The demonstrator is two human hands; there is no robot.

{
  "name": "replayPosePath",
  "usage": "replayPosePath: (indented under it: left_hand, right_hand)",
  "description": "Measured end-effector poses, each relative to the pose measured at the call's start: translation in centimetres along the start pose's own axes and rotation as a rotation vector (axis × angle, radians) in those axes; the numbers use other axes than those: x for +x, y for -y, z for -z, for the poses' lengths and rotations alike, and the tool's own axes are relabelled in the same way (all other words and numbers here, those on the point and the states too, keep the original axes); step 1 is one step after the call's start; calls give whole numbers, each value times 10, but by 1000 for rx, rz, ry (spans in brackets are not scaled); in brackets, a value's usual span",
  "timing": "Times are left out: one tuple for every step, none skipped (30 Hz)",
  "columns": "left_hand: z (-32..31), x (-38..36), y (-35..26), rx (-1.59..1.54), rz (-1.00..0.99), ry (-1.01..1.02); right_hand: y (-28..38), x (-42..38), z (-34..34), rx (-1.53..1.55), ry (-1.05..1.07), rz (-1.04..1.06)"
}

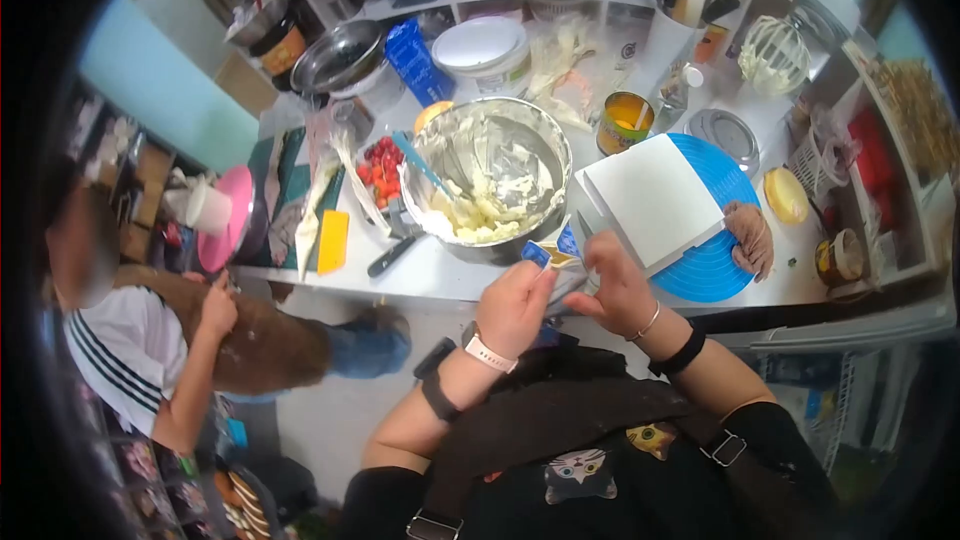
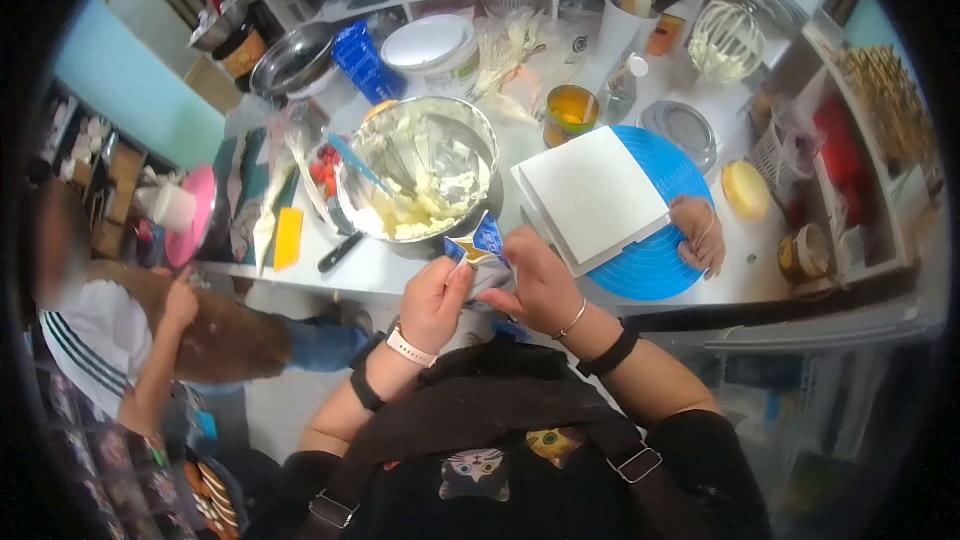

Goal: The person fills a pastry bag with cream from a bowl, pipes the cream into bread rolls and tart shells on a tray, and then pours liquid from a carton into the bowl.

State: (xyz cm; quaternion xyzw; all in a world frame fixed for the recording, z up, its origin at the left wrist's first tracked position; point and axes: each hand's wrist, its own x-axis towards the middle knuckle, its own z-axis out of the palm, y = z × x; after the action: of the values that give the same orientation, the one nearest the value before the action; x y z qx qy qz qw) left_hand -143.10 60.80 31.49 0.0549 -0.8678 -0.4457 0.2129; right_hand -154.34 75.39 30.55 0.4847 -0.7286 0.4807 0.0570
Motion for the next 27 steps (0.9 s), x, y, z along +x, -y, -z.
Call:
replayPosePath:
  left_hand:
    - [0,0,4,-27,-48,35]
    - [1,-1,6,-54,-93,71]
    - [3,-2,7,-73,-165,104]
    - [4,-3,8,-177,-67,29]
    - [4,-5,9,-279,32,-52]
    - [6,-6,11,-382,133,-136]
    - [10,2,13,-380,68,-144]
    - [13,6,17,-373,88,-18]
    - [16,8,20,-367,113,105]
    - [19,10,22,-361,141,225]
    - [15,11,21,-321,128,251]
    - [13,14,18,-301,107,221]
    - [11,17,15,-283,85,193]
    - [9,18,14,-264,64,169]
    - [5,15,17,-269,67,150]
    - [3,13,23,-362,142,46]
    - [2,12,29,-452,219,-57]
    - [2,12,31,-541,297,-161]
    - [9,9,29,-466,228,-107]
    - [7,9,29,-468,248,-95]
    - [6,5,29,-466,275,-84]
    - [5,1,29,-465,301,-74]
    - [1,-3,29,-525,317,-79]
    - [-4,-7,28,-586,331,-83]
    - [-8,-11,26,-648,344,-85]
    - [-9,-16,23,-468,259,-46]
    - [-9,-22,18,-289,172,-8]
  right_hand:
    - [2,-1,1,-33,94,-90]
    - [6,-2,1,-60,189,-182]
    - [10,4,7,-145,201,-110]
    - [10,7,9,-179,228,-53]
    - [9,9,11,-216,258,8]
    - [8,10,13,-254,290,67]
    - [8,9,13,-257,284,75]
    - [6,8,14,-241,277,101]
    - [4,7,14,-225,275,127]
    - [3,7,14,-210,277,153]
    - [3,6,15,-211,266,161]
    - [5,6,17,-211,256,167]
    - [6,6,18,-212,246,171]
    - [3,3,17,-216,218,175]
    - [-1,-1,16,-221,189,174]
    - [-4,-7,17,-226,161,169]
    - [-7,-12,21,-226,123,149]
    - [-9,-16,27,-227,85,129]
    - [-11,-19,30,-229,47,112]
    - [-12,-21,29,-215,36,113]
    - [-11,-24,26,-194,30,111]
    - [-9,-26,23,-174,22,111]
    - [-7,-26,20,-173,18,110]
    - [-5,-24,16,-173,13,109]
    - [-3,-23,14,-176,8,107]
    - [-2,-24,14,-152,2,82]
    - [-1,-26,13,-128,-3,59]
